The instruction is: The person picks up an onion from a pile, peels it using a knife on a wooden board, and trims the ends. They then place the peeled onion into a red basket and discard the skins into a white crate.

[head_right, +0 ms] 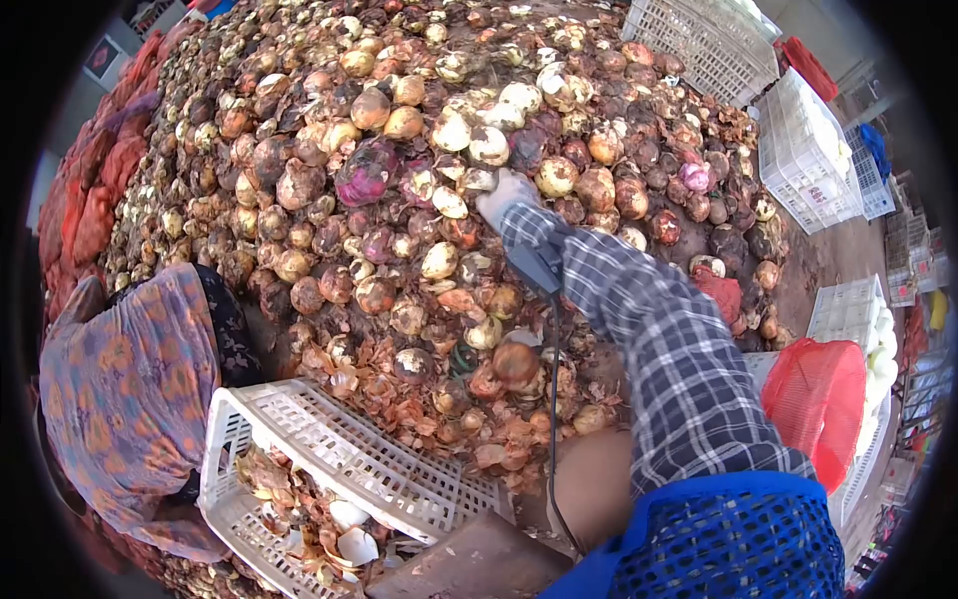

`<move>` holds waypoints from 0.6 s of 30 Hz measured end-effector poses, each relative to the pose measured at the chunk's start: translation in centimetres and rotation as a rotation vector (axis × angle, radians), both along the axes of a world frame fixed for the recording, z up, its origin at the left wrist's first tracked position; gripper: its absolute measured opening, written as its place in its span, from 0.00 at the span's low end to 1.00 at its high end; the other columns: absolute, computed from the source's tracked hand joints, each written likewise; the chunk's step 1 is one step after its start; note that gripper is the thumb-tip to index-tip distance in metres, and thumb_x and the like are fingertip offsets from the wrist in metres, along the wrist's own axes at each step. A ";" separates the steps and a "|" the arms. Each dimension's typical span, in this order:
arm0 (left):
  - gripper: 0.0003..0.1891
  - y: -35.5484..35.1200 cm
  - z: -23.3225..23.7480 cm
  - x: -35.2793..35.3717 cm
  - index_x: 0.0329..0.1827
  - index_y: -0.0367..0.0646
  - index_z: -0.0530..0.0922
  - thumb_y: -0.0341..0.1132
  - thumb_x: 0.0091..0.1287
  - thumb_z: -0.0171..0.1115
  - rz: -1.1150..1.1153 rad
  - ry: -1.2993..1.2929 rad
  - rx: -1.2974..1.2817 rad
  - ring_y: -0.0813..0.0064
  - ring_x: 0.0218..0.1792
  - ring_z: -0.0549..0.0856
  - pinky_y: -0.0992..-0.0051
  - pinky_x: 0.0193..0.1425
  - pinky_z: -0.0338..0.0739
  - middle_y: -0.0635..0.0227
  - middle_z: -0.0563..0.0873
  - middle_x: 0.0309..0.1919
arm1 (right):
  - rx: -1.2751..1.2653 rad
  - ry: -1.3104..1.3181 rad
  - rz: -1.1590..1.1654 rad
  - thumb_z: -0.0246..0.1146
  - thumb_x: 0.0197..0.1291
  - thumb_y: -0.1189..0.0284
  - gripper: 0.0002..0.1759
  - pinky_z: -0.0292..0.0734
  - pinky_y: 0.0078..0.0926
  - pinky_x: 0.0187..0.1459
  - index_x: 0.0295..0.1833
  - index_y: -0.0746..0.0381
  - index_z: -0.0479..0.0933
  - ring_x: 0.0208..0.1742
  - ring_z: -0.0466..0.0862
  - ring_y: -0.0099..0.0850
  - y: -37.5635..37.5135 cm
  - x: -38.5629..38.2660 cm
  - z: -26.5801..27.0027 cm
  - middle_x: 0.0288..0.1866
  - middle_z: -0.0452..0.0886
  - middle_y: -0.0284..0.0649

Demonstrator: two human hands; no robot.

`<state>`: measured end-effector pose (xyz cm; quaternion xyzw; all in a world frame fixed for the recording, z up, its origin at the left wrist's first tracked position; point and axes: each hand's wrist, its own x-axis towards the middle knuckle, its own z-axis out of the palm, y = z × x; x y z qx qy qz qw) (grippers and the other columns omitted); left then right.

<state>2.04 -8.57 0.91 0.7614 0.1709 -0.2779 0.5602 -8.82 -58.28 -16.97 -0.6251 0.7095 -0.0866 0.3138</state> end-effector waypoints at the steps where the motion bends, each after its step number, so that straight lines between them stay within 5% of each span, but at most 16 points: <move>1: 0.06 -0.2 -0.1 0.1 0.39 0.42 0.76 0.35 0.72 0.56 -0.011 -0.008 0.001 0.81 0.10 0.67 0.79 0.10 0.62 0.73 0.71 0.14 | -0.020 0.058 0.013 0.67 0.51 0.53 0.38 0.72 0.36 0.63 0.64 0.63 0.70 0.64 0.74 0.49 -2.1 0.2 -2.6 0.63 0.74 0.57; 3: 0.06 -0.6 -0.1 0.2 0.40 0.42 0.76 0.35 0.72 0.56 -0.036 -0.023 -0.002 0.81 0.10 0.67 0.79 0.10 0.62 0.73 0.71 0.14 | -0.175 0.183 -0.094 0.67 0.49 0.49 0.40 0.70 0.37 0.64 0.63 0.63 0.71 0.64 0.75 0.48 -1.2 2.3 -3.6 0.60 0.76 0.56; 7: 0.06 -1.3 -0.3 0.4 0.40 0.42 0.76 0.35 0.72 0.56 -0.085 -0.054 0.003 0.81 0.10 0.67 0.79 0.10 0.62 0.73 0.72 0.14 | 0.001 -0.143 -0.179 0.71 0.50 0.51 0.40 0.69 0.38 0.67 0.64 0.63 0.71 0.59 0.78 0.44 0.1 4.2 0.2 0.60 0.76 0.51; 10: 0.06 -1.8 -0.4 0.4 0.41 0.42 0.76 0.35 0.72 0.56 -0.113 -0.056 -0.005 0.81 0.10 0.67 0.79 0.10 0.62 0.73 0.72 0.15 | -0.011 -0.413 0.005 0.75 0.49 0.63 0.38 0.74 0.40 0.66 0.67 0.58 0.71 0.61 0.77 0.41 1.6 3.9 2.3 0.68 0.69 0.45; 11: 0.06 -2.0 -0.4 0.4 0.41 0.42 0.76 0.34 0.72 0.56 -0.120 -0.053 -0.010 0.81 0.10 0.67 0.79 0.10 0.62 0.73 0.72 0.15 | -0.380 -0.199 0.430 0.73 0.51 0.66 0.36 0.76 0.37 0.63 0.68 0.57 0.70 0.64 0.76 0.40 4.9 3.7 0.9 0.72 0.65 0.44; 13: 0.06 -2.0 -0.4 0.5 0.41 0.42 0.76 0.34 0.72 0.56 -0.132 -0.055 -0.009 0.81 0.10 0.68 0.79 0.10 0.62 0.73 0.72 0.15 | -0.194 -0.509 0.547 0.70 0.55 0.66 0.33 0.71 0.40 0.69 0.67 0.56 0.71 0.68 0.72 0.42 6.1 1.7 -0.1 0.74 0.63 0.45; 18: 0.06 -2.2 -0.9 0.7 0.42 0.42 0.76 0.34 0.72 0.56 -0.137 -0.050 -0.012 0.81 0.10 0.68 0.79 0.10 0.61 0.73 0.72 0.15 | -0.107 -0.168 0.177 0.64 0.59 0.65 0.29 0.63 0.42 0.73 0.66 0.58 0.72 0.72 0.66 0.45 6.1 -3.3 -1.0 0.72 0.66 0.47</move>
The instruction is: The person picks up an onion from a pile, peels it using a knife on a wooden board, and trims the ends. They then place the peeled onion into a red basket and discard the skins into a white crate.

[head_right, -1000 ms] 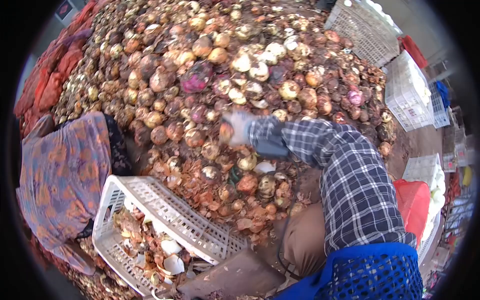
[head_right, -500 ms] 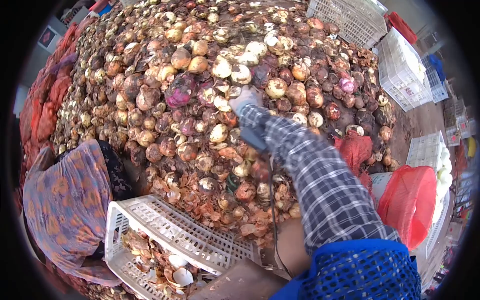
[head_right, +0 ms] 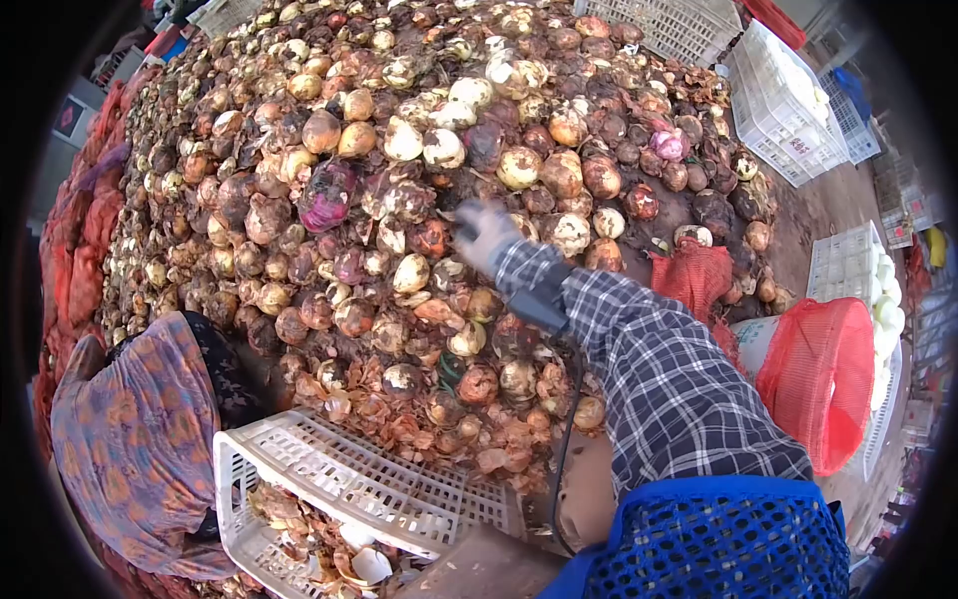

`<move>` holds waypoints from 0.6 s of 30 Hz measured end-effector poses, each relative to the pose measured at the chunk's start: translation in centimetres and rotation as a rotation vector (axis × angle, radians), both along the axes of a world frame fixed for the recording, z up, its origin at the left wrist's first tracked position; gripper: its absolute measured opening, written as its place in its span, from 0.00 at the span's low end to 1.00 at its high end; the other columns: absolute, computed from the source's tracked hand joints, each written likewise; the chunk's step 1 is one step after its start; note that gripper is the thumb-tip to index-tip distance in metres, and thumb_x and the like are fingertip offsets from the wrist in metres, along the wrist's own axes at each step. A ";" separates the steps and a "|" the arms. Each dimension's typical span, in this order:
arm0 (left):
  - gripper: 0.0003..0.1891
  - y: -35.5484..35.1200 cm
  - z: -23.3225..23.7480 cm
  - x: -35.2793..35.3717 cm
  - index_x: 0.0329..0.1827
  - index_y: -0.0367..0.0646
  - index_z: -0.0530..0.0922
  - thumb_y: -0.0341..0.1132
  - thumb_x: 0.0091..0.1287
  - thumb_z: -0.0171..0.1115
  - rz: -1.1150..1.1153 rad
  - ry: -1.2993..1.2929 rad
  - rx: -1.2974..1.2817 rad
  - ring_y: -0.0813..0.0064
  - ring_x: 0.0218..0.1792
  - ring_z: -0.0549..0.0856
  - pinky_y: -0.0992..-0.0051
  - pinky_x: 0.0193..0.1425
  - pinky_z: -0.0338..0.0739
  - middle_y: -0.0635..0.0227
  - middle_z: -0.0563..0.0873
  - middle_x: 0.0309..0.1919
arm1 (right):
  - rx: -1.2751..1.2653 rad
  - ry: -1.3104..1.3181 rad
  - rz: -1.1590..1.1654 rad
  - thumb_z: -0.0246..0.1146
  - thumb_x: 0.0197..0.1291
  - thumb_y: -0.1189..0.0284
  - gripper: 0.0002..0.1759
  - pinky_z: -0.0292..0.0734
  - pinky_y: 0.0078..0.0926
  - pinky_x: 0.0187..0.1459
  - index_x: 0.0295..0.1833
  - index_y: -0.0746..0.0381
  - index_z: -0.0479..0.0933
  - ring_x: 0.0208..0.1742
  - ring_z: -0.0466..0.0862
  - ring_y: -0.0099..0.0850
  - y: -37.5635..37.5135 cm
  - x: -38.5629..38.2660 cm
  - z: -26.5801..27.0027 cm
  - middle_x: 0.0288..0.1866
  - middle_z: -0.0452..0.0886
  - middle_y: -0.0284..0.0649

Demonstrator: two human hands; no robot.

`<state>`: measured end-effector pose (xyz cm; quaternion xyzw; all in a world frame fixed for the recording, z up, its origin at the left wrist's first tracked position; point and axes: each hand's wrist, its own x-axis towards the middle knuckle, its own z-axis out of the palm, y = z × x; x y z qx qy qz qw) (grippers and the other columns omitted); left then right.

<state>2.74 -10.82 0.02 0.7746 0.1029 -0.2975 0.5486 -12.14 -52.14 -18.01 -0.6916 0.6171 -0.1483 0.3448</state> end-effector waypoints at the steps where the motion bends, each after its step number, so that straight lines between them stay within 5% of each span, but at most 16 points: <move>1: 0.06 0.0 0.0 0.1 0.42 0.42 0.76 0.34 0.72 0.56 0.004 0.004 0.003 0.81 0.10 0.68 0.79 0.10 0.61 0.73 0.72 0.15 | 0.042 0.224 -0.036 0.64 0.60 0.64 0.30 0.63 0.42 0.72 0.68 0.58 0.69 0.71 0.67 0.44 -0.6 -0.8 3.0 0.72 0.66 0.48; 3: 0.05 -0.1 -0.2 0.1 0.42 0.42 0.76 0.34 0.72 0.56 0.016 -0.003 0.007 0.81 0.11 0.68 0.80 0.10 0.61 0.73 0.72 0.15 | 0.057 0.542 -0.040 0.62 0.61 0.64 0.31 0.65 0.39 0.71 0.70 0.58 0.67 0.71 0.68 0.41 -5.1 -2.9 2.2 0.73 0.64 0.47; 4: 0.05 -0.2 -0.2 0.1 0.42 0.42 0.76 0.34 0.72 0.56 0.022 -0.006 0.010 0.81 0.11 0.68 0.80 0.10 0.61 0.73 0.72 0.15 | -0.141 0.753 -0.102 0.64 0.59 0.64 0.31 0.67 0.38 0.69 0.68 0.60 0.67 0.68 0.70 0.42 -7.0 -4.2 -0.1 0.71 0.66 0.47; 10: 0.05 -0.7 -0.7 -0.2 0.43 0.42 0.76 0.34 0.72 0.56 0.048 -0.015 0.036 0.81 0.11 0.68 0.80 0.10 0.61 0.73 0.72 0.15 | -0.207 0.983 0.182 0.64 0.55 0.65 0.33 0.74 0.41 0.59 0.65 0.66 0.68 0.62 0.75 0.44 -11.0 -4.9 -1.1 0.60 0.72 0.52; 18: 0.05 -1.3 -1.0 -0.4 0.44 0.42 0.76 0.34 0.72 0.56 0.016 -0.006 0.048 0.81 0.11 0.68 0.80 0.11 0.61 0.73 0.72 0.16 | -0.181 0.825 0.167 0.66 0.51 0.65 0.31 0.76 0.42 0.57 0.60 0.67 0.70 0.59 0.78 0.49 -11.9 -5.4 -1.5 0.58 0.75 0.55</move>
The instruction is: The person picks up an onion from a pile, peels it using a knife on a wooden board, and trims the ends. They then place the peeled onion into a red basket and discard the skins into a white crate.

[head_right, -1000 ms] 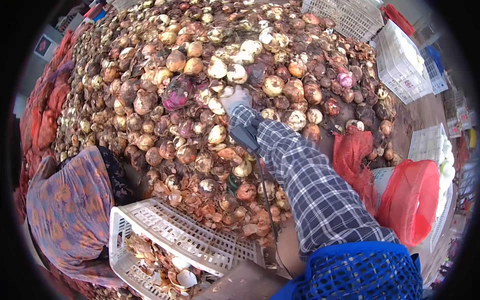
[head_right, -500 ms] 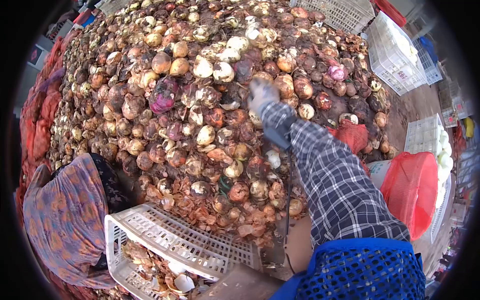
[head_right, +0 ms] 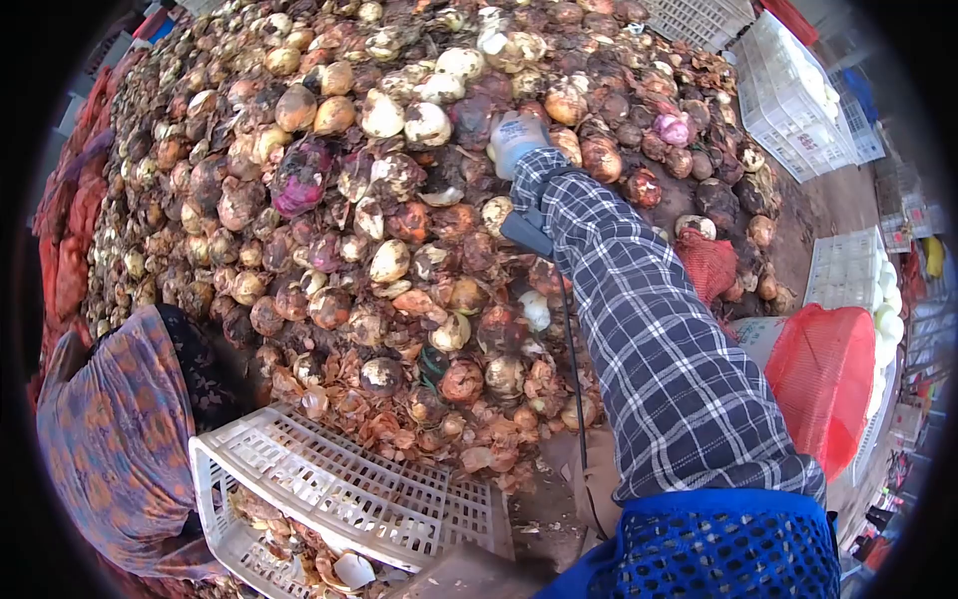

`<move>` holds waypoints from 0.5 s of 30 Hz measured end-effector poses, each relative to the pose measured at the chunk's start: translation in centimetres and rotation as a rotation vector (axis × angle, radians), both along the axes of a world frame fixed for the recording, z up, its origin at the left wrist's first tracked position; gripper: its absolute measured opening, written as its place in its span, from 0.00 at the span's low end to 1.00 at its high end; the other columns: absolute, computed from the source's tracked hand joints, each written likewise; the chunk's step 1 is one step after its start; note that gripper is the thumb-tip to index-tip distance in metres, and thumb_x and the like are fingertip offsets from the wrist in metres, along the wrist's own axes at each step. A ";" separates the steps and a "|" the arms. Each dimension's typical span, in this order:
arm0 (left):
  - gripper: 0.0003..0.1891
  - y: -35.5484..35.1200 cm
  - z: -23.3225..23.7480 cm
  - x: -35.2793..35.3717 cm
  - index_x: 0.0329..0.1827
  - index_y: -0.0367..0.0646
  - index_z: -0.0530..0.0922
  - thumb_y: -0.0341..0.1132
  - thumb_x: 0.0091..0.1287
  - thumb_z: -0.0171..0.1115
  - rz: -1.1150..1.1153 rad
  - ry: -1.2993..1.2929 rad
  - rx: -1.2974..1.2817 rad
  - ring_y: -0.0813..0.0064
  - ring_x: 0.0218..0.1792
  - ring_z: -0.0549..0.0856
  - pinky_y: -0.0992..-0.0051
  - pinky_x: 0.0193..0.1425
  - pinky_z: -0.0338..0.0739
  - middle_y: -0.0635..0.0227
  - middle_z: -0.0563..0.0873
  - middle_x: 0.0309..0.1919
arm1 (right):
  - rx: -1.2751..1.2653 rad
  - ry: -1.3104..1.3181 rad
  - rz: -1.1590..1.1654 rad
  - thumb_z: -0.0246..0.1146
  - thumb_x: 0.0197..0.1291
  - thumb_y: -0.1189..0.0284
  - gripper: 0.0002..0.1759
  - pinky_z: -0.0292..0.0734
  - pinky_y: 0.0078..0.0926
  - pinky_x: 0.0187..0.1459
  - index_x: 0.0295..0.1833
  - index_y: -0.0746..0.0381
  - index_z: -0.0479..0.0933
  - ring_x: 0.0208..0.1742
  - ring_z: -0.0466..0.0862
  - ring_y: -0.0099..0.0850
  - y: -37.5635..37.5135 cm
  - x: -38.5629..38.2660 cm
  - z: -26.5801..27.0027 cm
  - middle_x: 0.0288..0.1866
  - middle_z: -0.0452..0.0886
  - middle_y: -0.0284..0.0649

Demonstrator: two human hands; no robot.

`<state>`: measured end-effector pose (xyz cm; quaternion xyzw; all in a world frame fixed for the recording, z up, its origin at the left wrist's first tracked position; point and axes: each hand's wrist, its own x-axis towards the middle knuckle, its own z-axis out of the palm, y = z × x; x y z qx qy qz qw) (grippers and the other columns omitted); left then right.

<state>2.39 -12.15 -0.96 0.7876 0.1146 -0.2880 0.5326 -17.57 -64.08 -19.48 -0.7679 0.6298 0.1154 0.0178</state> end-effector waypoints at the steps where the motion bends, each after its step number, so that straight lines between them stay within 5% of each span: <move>1: 0.05 0.0 0.0 0.0 0.44 0.42 0.76 0.34 0.72 0.56 -0.007 0.002 -0.003 0.81 0.11 0.68 0.80 0.11 0.61 0.73 0.72 0.16 | -0.011 -0.057 -0.020 0.67 0.50 0.64 0.32 0.76 0.42 0.57 0.60 0.68 0.70 0.59 0.78 0.49 0.2 0.0 0.2 0.58 0.75 0.56; 7: 0.06 0.3 0.0 0.0 0.45 0.41 0.76 0.33 0.72 0.56 -0.034 0.008 -0.018 0.82 0.11 0.68 0.80 0.11 0.61 0.73 0.72 0.16 | 0.074 -0.280 -0.097 0.73 0.43 0.52 0.43 0.73 0.42 0.60 0.60 0.67 0.69 0.60 0.76 0.48 4.6 -0.3 4.1 0.57 0.74 0.54; 10: 0.06 0.1 -0.1 0.0 0.45 0.41 0.76 0.33 0.72 0.56 -0.060 0.031 -0.035 0.82 0.11 0.68 0.80 0.11 0.61 0.73 0.73 0.16 | 0.080 -0.449 0.149 0.75 0.41 0.51 0.43 0.78 0.43 0.54 0.59 0.64 0.70 0.53 0.78 0.45 10.7 0.2 5.5 0.52 0.73 0.53; 15: 0.06 0.6 -0.2 0.1 0.46 0.41 0.76 0.33 0.72 0.56 -0.078 0.030 -0.070 0.82 0.11 0.68 0.80 0.11 0.60 0.73 0.73 0.16 | 0.742 -0.407 0.377 0.71 0.48 0.47 0.42 0.80 0.39 0.50 0.64 0.61 0.69 0.47 0.80 0.43 20.6 3.8 6.3 0.50 0.76 0.52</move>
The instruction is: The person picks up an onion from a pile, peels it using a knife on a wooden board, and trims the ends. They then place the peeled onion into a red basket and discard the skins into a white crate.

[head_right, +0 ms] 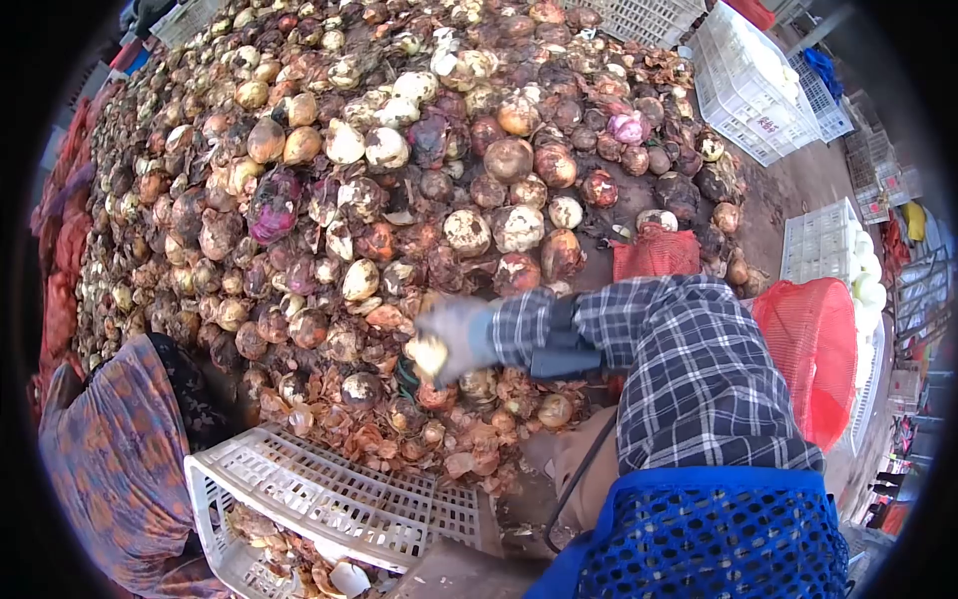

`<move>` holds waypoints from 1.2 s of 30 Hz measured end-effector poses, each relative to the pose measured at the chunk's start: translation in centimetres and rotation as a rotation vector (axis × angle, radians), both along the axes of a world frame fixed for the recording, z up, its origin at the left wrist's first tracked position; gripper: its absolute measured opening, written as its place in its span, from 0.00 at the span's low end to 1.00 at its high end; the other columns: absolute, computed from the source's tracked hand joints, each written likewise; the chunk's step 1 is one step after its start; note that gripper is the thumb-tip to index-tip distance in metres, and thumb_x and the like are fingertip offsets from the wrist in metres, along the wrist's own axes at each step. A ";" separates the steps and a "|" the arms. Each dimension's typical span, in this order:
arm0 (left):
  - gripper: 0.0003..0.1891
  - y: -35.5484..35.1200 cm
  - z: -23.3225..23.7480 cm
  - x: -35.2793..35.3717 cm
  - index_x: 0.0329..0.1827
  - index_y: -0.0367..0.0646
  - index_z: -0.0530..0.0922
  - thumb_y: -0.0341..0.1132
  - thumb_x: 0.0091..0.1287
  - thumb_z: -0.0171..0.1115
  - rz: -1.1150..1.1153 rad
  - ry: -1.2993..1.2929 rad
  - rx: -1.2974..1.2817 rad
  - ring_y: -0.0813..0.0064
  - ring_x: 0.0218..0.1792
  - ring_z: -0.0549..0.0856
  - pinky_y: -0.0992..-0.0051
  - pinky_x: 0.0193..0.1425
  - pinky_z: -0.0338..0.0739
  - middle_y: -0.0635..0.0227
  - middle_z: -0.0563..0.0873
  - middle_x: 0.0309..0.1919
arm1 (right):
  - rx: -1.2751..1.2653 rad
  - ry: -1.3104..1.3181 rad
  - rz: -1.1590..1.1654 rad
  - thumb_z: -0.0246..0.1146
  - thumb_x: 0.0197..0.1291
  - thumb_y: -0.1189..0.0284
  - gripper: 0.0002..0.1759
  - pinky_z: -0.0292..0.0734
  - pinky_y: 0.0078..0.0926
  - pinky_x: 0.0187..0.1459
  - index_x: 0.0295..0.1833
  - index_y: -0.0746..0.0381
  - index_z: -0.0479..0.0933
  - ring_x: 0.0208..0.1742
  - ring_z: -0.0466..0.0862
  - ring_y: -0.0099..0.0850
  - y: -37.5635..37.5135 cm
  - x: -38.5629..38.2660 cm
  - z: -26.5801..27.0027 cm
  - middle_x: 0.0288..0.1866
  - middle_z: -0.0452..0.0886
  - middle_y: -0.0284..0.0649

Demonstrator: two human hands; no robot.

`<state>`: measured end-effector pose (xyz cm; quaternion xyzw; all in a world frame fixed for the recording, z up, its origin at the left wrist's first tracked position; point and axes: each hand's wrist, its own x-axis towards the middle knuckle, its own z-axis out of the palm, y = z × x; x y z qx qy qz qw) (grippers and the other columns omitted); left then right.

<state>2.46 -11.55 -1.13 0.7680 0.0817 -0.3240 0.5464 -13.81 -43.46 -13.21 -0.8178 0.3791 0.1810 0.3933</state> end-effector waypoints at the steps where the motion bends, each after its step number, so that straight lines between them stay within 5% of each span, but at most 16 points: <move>1: 0.06 0.3 0.1 0.1 0.46 0.41 0.76 0.33 0.72 0.56 0.005 -0.005 0.000 0.82 0.11 0.68 0.81 0.11 0.60 0.73 0.73 0.16 | -0.050 -0.066 -0.007 0.71 0.49 0.46 0.43 0.79 0.39 0.51 0.65 0.61 0.69 0.47 0.80 0.44 0.2 -0.2 -1.2 0.50 0.76 0.52; 3: 0.06 1.4 0.3 0.2 0.46 0.41 0.76 0.33 0.72 0.56 0.049 -0.034 0.014 0.82 0.11 0.68 0.81 0.11 0.60 0.73 0.73 0.16 | -0.131 -0.217 0.009 0.69 0.50 0.46 0.44 0.77 0.40 0.54 0.66 0.62 0.68 0.48 0.80 0.46 0.8 -0.4 -4.8 0.50 0.77 0.52; 5: 0.06 3.2 1.0 0.0 0.47 0.41 0.76 0.33 0.72 0.56 0.136 -0.060 0.033 0.82 0.11 0.68 0.81 0.11 0.60 0.73 0.73 0.16 | -0.126 -0.184 -0.022 0.67 0.53 0.48 0.39 0.75 0.42 0.55 0.66 0.59 0.70 0.52 0.80 0.46 -1.7 0.3 -2.8 0.48 0.80 0.51; 8: 0.06 6.2 2.2 -0.7 0.47 0.41 0.76 0.33 0.72 0.56 0.215 -0.045 0.047 0.82 0.11 0.68 0.81 0.11 0.60 0.73 0.73 0.17 | -0.326 -0.219 0.092 0.68 0.54 0.54 0.24 0.73 0.44 0.52 0.47 0.61 0.73 0.51 0.78 0.49 -4.4 2.7 -2.1 0.50 0.77 0.52; 12: 0.06 9.9 3.0 -0.6 0.47 0.41 0.76 0.33 0.72 0.56 0.205 0.042 0.063 0.82 0.12 0.68 0.80 0.11 0.61 0.73 0.73 0.17 | -0.259 0.096 0.293 0.66 0.57 0.54 0.36 0.72 0.40 0.63 0.67 0.61 0.69 0.61 0.76 0.45 -6.6 10.1 2.1 0.61 0.73 0.52; 16: 0.07 13.6 1.4 -0.1 0.46 0.40 0.75 0.33 0.75 0.52 0.300 0.240 -0.053 0.79 0.12 0.69 0.79 0.13 0.64 0.70 0.75 0.19 | -0.438 0.014 0.361 0.64 0.58 0.55 0.33 0.72 0.39 0.63 0.65 0.61 0.71 0.63 0.76 0.43 -7.2 17.8 1.6 0.62 0.76 0.49; 23: 0.06 13.5 1.4 -0.4 0.45 0.38 0.75 0.31 0.72 0.57 0.164 0.041 0.058 0.80 0.12 0.71 0.80 0.13 0.68 0.69 0.76 0.19 | -0.485 0.086 0.257 0.63 0.59 0.58 0.36 0.71 0.40 0.64 0.71 0.62 0.64 0.65 0.74 0.46 -6.9 30.5 -4.6 0.67 0.70 0.51; 28: 0.07 12.2 1.4 -0.2 0.44 0.38 0.76 0.32 0.71 0.59 0.231 0.084 0.049 0.81 0.12 0.70 0.81 0.13 0.67 0.70 0.76 0.18 | -0.714 0.138 0.259 0.62 0.58 0.68 0.30 0.75 0.41 0.56 0.66 0.66 0.67 0.58 0.78 0.45 -5.6 33.6 -8.8 0.59 0.74 0.54; 31: 0.07 11.8 1.1 0.0 0.43 0.38 0.76 0.32 0.70 0.59 0.270 0.073 0.059 0.81 0.12 0.70 0.81 0.13 0.67 0.70 0.76 0.18 | -0.599 0.214 0.317 0.65 0.56 0.66 0.30 0.76 0.41 0.55 0.63 0.65 0.68 0.57 0.78 0.45 -6.3 33.8 -8.1 0.59 0.75 0.52; 36: 0.07 11.1 0.8 0.5 0.43 0.38 0.76 0.32 0.70 0.59 0.293 0.063 0.049 0.81 0.12 0.70 0.81 0.13 0.66 0.70 0.76 0.18 | -0.506 -0.042 0.237 0.71 0.50 0.58 0.36 0.75 0.41 0.58 0.62 0.63 0.69 0.56 0.78 0.48 -6.0 30.6 -4.8 0.56 0.75 0.51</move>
